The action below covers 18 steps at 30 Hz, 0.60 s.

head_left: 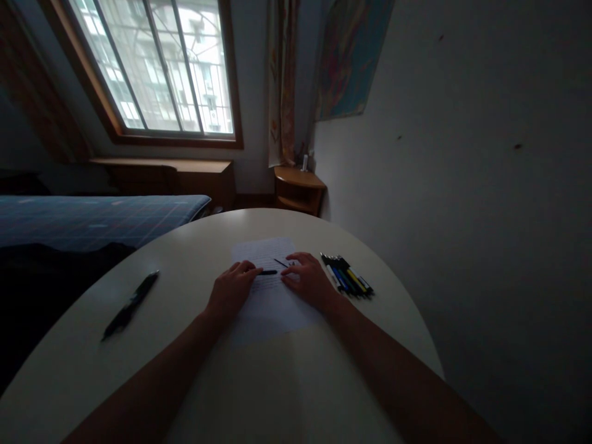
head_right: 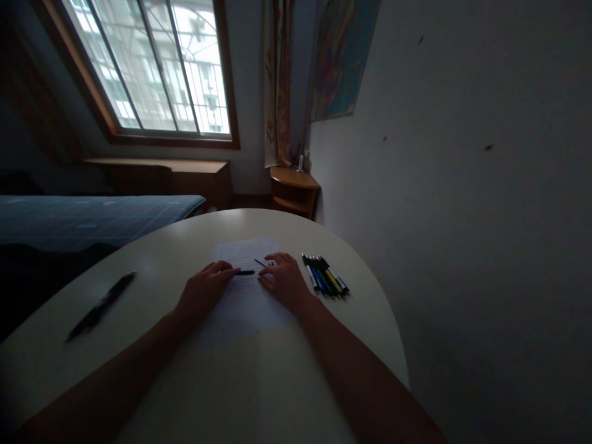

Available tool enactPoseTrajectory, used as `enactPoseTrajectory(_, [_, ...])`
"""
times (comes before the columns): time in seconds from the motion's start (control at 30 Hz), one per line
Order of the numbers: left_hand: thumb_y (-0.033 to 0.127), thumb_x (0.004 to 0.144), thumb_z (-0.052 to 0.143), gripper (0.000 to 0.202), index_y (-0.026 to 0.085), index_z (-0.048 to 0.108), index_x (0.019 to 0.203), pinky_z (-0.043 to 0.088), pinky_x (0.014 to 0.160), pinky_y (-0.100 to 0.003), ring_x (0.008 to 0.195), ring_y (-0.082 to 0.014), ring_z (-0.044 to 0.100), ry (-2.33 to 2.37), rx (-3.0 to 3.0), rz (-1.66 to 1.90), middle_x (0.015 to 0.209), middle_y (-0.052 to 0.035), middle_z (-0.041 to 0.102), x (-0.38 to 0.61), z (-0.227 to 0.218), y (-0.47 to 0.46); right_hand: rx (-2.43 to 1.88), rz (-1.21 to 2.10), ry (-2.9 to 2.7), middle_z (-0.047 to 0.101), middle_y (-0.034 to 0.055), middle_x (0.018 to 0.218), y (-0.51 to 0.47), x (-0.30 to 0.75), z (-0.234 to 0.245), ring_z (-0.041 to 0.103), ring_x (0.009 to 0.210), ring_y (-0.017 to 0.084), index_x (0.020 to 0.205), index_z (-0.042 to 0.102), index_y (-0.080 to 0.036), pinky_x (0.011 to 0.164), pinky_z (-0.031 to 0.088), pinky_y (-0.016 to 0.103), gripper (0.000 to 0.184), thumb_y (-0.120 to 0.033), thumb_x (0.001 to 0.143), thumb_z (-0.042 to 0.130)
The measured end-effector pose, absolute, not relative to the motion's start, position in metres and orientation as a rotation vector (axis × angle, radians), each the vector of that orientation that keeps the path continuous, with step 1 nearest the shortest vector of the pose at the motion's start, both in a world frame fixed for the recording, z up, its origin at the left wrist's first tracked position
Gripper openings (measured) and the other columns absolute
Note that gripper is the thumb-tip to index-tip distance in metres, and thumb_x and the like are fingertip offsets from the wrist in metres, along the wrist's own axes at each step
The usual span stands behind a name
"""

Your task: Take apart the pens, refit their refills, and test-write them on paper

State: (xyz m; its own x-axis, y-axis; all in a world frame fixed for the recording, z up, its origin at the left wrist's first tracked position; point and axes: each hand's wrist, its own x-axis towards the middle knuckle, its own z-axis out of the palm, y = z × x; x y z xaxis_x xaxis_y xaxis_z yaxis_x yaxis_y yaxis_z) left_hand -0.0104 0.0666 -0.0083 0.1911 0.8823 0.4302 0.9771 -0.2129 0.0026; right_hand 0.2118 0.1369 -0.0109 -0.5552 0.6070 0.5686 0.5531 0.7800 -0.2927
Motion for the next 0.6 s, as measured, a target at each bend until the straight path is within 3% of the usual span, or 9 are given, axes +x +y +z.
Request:
enactPoseTrajectory(0.2, [0.015, 0.092, 0.051, 0.030, 0.027, 0.068, 0.113, 0.053, 0.075, -0.031, 0.096, -0.0211, 0.063, -1.749, -2.189, -0.543, 0.109, -0.0042, 0.068, -0.009, -0.007, 0.066, -0.805, 0.082, -2.338, 0.070, 0.0043, 0.103, 0.138, 0.210, -0.009, 0.057, 0.105, 0.021, 0.085, 0.075, -0.023, 0.102, 0.038, 0.041, 0.011, -0.016, 0.077, 0.074])
enactPoseTrajectory(0.4, [0.014, 0.092, 0.050, 0.029, 0.024, 0.067, 0.113, 0.053, 0.080, -0.034, 0.100, -0.0220, 0.062, -1.698, -2.210, -0.621, 0.109, -0.0043, 0.071, -0.009, -0.006, 0.067, -0.878, 0.102, -2.336, 0.069, 0.0047, 0.100, 0.135, 0.211, -0.006, 0.056, 0.101, 0.021, 0.084, 0.074, -0.022, 0.097, 0.041, 0.039, 0.005, -0.022, 0.079, 0.074])
enactPoseTrajectory(0.6, [0.013, 0.092, 0.051, 0.027, 0.023, 0.068, 0.111, 0.053, 0.081, -0.035, 0.100, -0.0225, 0.062, -1.673, -2.181, -0.626, 0.106, -0.0042, 0.072, -0.009, -0.006, 0.066, -0.946, 0.123, -2.315, 0.071, 0.0063, 0.097, 0.133, 0.208, 0.000, 0.058, 0.100, 0.021, 0.092, 0.070, -0.018, 0.093, 0.042, 0.036, 0.008, -0.021, 0.089, 0.064])
